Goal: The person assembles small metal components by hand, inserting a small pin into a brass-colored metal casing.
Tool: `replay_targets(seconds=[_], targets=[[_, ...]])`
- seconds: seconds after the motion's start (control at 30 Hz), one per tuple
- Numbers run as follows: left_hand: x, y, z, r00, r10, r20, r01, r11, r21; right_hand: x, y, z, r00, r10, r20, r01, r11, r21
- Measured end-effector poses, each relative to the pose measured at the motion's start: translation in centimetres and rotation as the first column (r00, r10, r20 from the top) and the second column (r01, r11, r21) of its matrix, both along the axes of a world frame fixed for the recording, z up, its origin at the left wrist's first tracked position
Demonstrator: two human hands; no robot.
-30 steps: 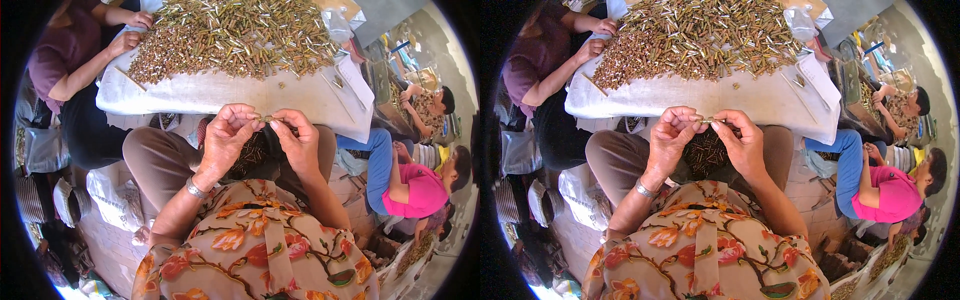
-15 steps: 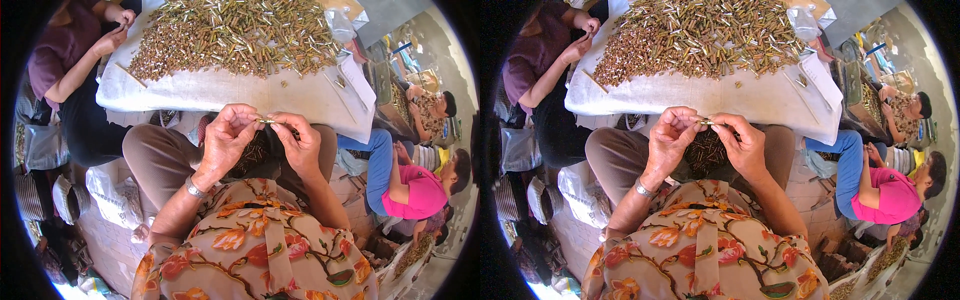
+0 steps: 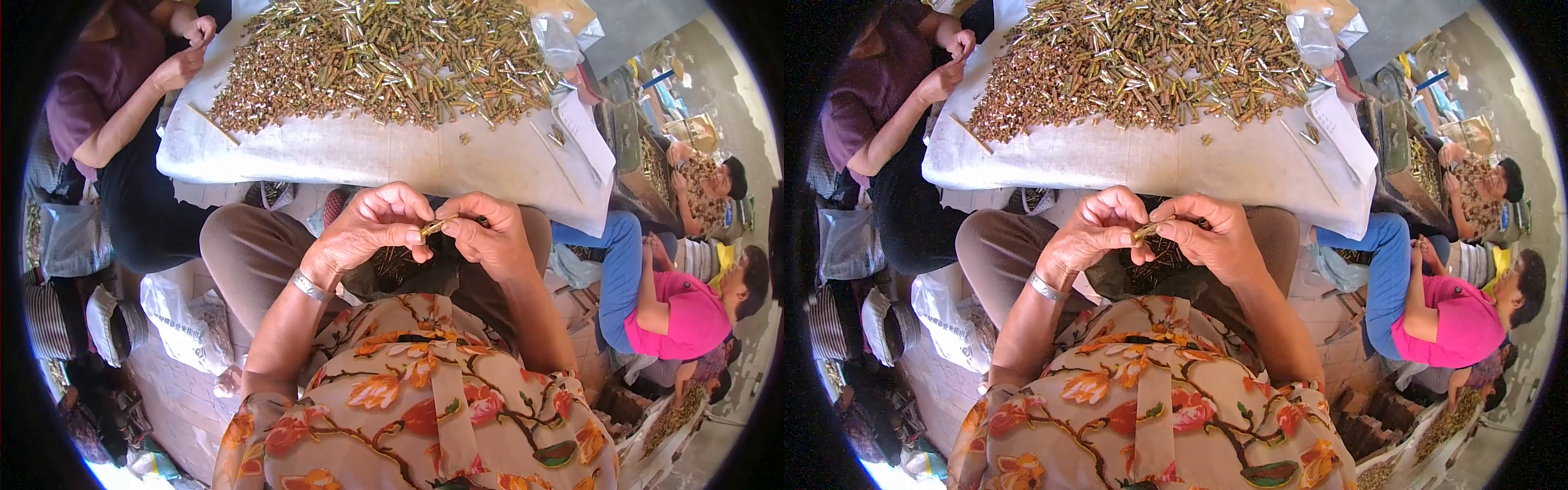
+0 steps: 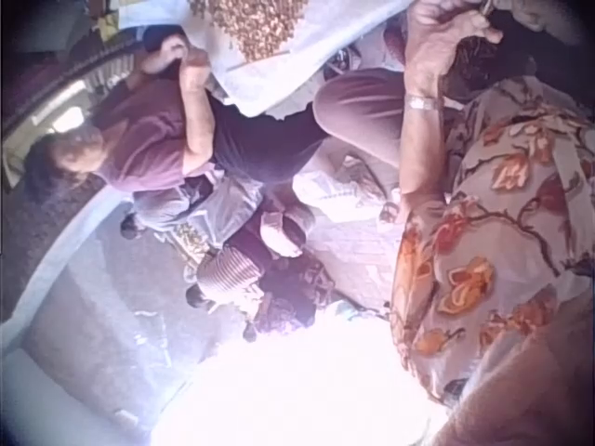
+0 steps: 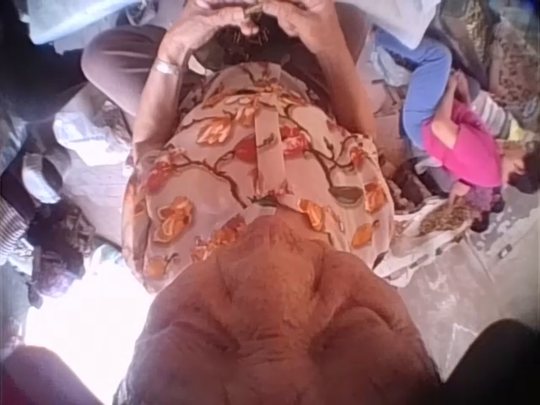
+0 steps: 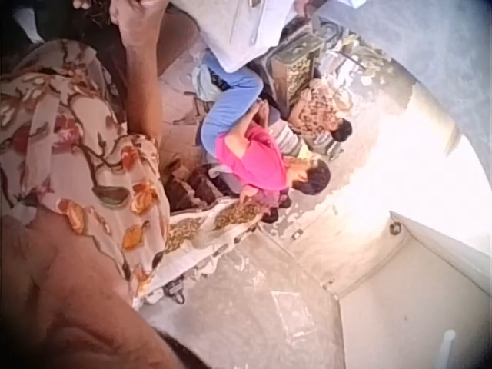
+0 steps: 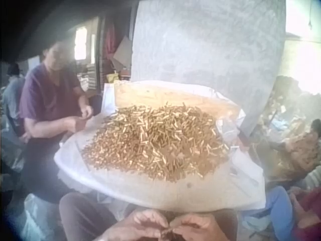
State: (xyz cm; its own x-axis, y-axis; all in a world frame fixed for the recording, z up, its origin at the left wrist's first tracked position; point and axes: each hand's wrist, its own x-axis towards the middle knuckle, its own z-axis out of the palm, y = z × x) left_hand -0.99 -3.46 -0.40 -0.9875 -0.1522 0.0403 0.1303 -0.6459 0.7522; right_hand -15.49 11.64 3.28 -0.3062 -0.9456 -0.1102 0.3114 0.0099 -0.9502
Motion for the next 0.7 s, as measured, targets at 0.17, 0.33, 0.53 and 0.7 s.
replay_targets(seconds=[0.17, 0.33, 0.53, 0.7], targets=[[-0.3, 0.0, -1.5, 1.0, -0.003, 0.003, 0.002, 0.993, 0.121, -0.1, 0.0, 0.1, 0.988, -0.019, -0.152, 0.026, 0.999, 0.046], [-0.4, 0.1, -3.1, 1.0, 0.028, 0.002, -0.028, 0.981, 0.192, -0.5, -0.5, 0.1, 0.93, -0.019, -0.367, 0.038, 0.998, 0.047], [-0.7, 0.4, -3.8, 0.995, 0.073, -0.065, -0.048, 0.943, 0.328, 1.0, -0.8, -0.5, 0.978, -0.112, -0.176, 0.13, 0.987, 0.098], [-0.8, 0.8, -4.7, 0.992, 0.071, -0.108, -0.019, 0.909, 0.416, 1.8, -1.1, -0.6, 0.974, -0.166, -0.153, 0.174, 0.984, 0.043]])
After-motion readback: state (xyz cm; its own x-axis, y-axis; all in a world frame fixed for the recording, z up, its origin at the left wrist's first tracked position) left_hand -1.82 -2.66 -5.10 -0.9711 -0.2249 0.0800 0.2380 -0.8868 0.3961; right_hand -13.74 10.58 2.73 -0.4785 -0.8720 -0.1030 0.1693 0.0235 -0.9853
